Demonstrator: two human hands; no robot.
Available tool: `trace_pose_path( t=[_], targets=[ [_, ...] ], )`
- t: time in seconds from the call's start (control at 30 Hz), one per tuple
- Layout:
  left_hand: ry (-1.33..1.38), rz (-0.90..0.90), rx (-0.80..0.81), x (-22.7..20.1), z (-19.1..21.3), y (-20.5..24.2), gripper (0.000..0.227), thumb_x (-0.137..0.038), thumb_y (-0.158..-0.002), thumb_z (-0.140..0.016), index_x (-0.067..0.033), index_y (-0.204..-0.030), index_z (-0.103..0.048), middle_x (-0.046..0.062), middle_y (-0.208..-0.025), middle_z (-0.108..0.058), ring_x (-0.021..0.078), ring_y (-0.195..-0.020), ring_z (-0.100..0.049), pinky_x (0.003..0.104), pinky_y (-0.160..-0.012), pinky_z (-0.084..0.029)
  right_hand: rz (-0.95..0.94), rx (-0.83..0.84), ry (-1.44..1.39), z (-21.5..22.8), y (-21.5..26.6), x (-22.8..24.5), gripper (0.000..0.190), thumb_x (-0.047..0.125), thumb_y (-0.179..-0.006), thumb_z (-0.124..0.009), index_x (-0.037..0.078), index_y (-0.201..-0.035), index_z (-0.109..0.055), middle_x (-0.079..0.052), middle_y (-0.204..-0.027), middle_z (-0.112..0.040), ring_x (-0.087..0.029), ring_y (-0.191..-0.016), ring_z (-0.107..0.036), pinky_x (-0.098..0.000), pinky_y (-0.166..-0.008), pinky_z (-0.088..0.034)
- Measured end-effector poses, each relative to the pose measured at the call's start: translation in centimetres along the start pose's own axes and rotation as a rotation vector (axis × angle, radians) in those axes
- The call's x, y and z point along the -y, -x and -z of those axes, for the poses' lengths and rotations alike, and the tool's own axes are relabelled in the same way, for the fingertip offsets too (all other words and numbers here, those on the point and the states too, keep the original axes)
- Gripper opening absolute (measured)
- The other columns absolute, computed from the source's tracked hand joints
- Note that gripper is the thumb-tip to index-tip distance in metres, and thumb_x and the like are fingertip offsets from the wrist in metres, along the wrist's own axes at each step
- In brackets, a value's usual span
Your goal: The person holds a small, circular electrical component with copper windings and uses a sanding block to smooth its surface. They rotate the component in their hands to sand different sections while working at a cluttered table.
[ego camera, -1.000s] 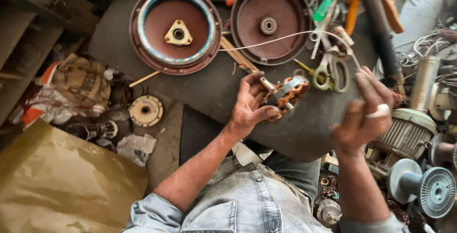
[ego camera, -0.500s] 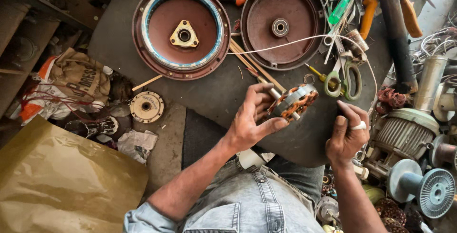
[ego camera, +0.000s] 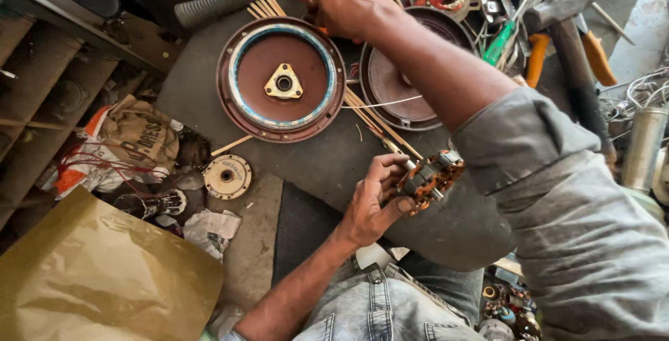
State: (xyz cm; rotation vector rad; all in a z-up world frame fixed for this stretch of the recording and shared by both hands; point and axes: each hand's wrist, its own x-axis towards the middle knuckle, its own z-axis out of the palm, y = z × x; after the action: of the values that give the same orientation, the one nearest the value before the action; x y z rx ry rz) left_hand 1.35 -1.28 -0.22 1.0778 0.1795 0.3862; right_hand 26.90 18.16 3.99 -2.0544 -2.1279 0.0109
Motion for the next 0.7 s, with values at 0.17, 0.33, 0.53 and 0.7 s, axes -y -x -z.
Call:
trace_pose_path(
  t=[0.17, 0.33, 0.53, 0.7],
  targets=[
    [0.021, 0.012, 0.015, 1.1, 0.8, -0.2, 0.086, -0.058, -0.096, -0.068, 0.0014, -0.150, -0.036, 0.013, -0.131, -0.059, 0.0201, -0.126, -0.058, 0.036, -0.111, -0.048, -0.076, -0.168, -0.110, -2.4, 1.0, -1.3, 0.016, 0.022, -0.077, -0.082, 0.010, -0.087, -0.080, -0.015, -0.074, -0.073, -0.028, -0.065, -0.070, -0.0432, -0.057, -0.054],
    [-0.001, -0.044, -0.021, 2.3, 1.3, -0.3, 0.074, -0.054, -0.102, -0.061, 0.0049, -0.144, -0.043, 0.008, -0.137, -0.051, 0.0158, -0.124, -0.055, 0.033, -0.111, -0.044, -0.549, -0.300, -0.447, 4.1, 7.6, -2.8, 0.022, 0.033, -0.095, -0.077, 0.012, -0.100, -0.082, -0.010, -0.078, -0.074, -0.018, -0.066, -0.068, -0.0378, -0.060, -0.053],
    [-0.105, -0.123, -0.185, 1.6, 0.5, 0.3, 0.052, -0.041, -0.109, -0.057, 0.0020, -0.137, -0.051, 0.010, -0.135, -0.055, 0.0154, -0.118, -0.058, 0.029, -0.100, -0.046, -0.596, -0.640, -0.772, 13.6, 30.0, 4.7, 0.022, 0.013, -0.107, -0.075, -0.001, -0.122, -0.068, -0.011, -0.111, -0.073, -0.021, -0.101, -0.073, -0.0384, -0.092, -0.062],
    [-0.626, -0.492, -0.494, -3.1, -4.1, 2.9, 0.032, -0.017, -0.107, -0.073, -0.0045, -0.131, -0.054, 0.008, -0.129, -0.056, 0.0176, -0.108, -0.059, 0.028, -0.091, -0.053, -0.523, -0.930, -1.576, 10.4, 40.8, 12.0, 0.016, -0.005, -0.100, -0.069, 0.004, -0.110, -0.060, -0.015, -0.104, -0.070, -0.031, -0.103, -0.075, -0.0547, -0.095, -0.063]
  ],
)
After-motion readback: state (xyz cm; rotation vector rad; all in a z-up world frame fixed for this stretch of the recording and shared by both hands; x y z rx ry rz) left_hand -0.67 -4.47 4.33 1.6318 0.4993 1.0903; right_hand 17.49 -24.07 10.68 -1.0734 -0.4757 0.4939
